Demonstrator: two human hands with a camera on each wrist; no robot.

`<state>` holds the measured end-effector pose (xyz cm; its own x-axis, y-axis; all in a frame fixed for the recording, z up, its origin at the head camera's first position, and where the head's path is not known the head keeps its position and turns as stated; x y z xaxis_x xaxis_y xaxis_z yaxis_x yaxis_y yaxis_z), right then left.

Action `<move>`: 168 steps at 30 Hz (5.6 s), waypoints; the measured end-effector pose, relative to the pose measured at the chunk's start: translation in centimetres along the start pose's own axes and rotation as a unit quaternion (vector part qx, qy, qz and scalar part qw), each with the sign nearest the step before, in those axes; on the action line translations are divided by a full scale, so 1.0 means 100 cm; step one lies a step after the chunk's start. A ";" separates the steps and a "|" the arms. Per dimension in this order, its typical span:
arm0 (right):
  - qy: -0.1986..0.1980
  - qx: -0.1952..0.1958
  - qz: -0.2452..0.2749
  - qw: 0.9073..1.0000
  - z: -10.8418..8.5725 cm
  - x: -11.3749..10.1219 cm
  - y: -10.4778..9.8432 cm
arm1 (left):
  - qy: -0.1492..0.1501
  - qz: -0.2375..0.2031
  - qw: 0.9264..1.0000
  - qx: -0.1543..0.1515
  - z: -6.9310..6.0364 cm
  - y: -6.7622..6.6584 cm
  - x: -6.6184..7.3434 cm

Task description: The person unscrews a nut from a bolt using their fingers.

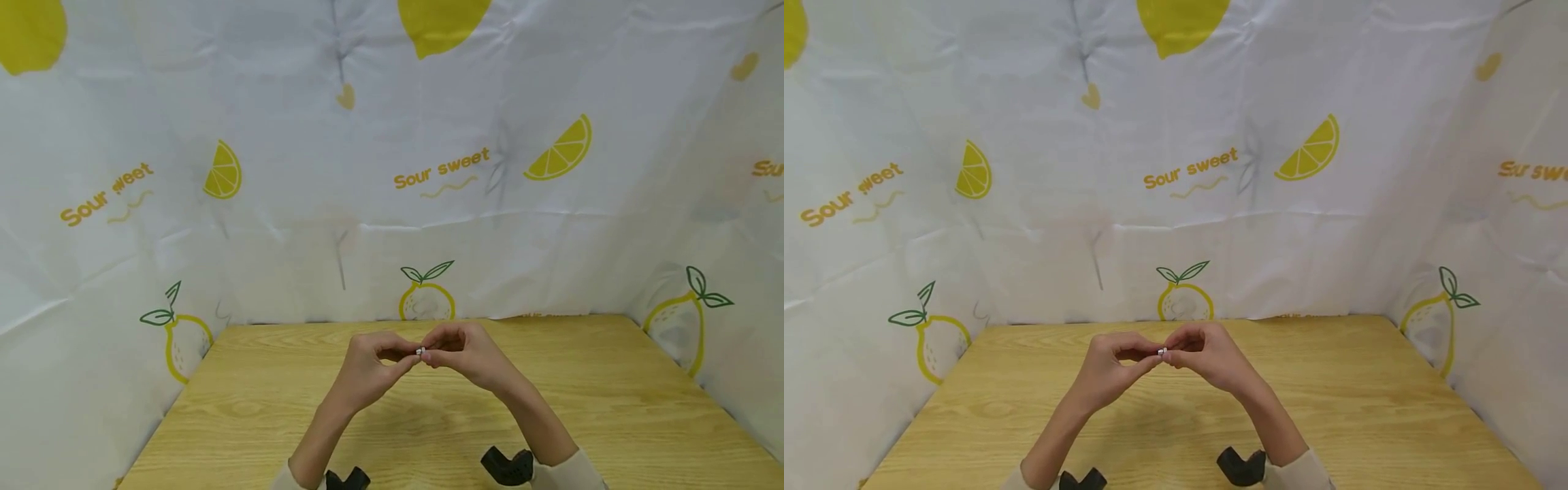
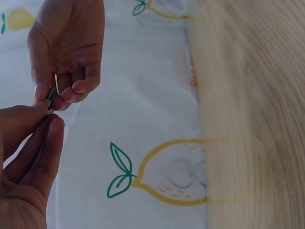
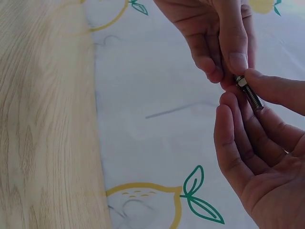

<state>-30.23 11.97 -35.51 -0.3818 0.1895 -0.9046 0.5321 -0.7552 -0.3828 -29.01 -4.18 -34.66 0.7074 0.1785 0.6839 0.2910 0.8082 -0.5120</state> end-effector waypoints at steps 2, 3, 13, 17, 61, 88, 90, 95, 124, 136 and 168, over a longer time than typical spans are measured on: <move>-0.003 0.001 -0.003 1.000 0.000 -0.001 0.000 | -0.007 -0.002 1.000 -0.002 0.000 0.000 0.000; -0.005 0.001 -0.005 1.000 -0.001 -0.001 0.001 | -0.009 -0.002 1.000 -0.002 0.000 0.000 0.000; -0.011 0.014 -0.002 1.000 -0.001 -0.004 0.000 | 0.005 -0.011 1.000 0.014 -0.001 -0.001 0.001; -0.009 0.014 0.000 1.000 -0.001 -0.003 0.000 | 0.006 -0.018 1.000 0.024 -0.001 -0.002 0.002; -0.011 -0.012 -0.004 1.000 0.003 0.000 0.000 | 0.038 0.009 0.999 0.035 -0.001 -0.002 0.002; 0.007 0.001 -0.011 1.000 0.001 -0.001 0.001 | 0.043 0.020 0.999 0.026 -0.003 -0.001 0.006; 0.004 0.006 -0.011 1.000 0.001 -0.003 0.001 | 0.040 0.021 0.999 0.024 -0.003 -0.002 0.006; -0.007 0.018 -0.017 1.000 0.000 -0.005 0.001 | 0.035 0.023 0.999 0.021 -0.002 -0.003 0.007; 0.004 0.003 -0.018 1.000 -0.001 -0.005 0.001 | 0.062 0.018 0.997 0.039 -0.002 -0.005 0.010; -0.011 0.019 -0.039 0.999 -0.001 -0.006 -0.001 | 0.061 0.019 0.997 0.041 -0.002 -0.007 0.012; 0.008 -0.015 -0.038 0.999 0.001 -0.005 0.003 | 0.058 0.016 0.997 0.041 -0.002 -0.005 0.009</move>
<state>-29.97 11.61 -35.16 -0.4095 0.2560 -0.8756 0.5240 -0.7197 -0.4555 -28.43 -4.53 -33.86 0.7870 0.1434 0.6001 0.2158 0.8471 -0.4855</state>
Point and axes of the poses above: each hand's wrist, its own z-axis towards the middle knuckle, its own y-axis out of the palm, x = y × z, the point moved 7 cm from there along z, towards the middle knuckle, and after that the axes turned 11 degrees about -x, right-handed, at the moved point
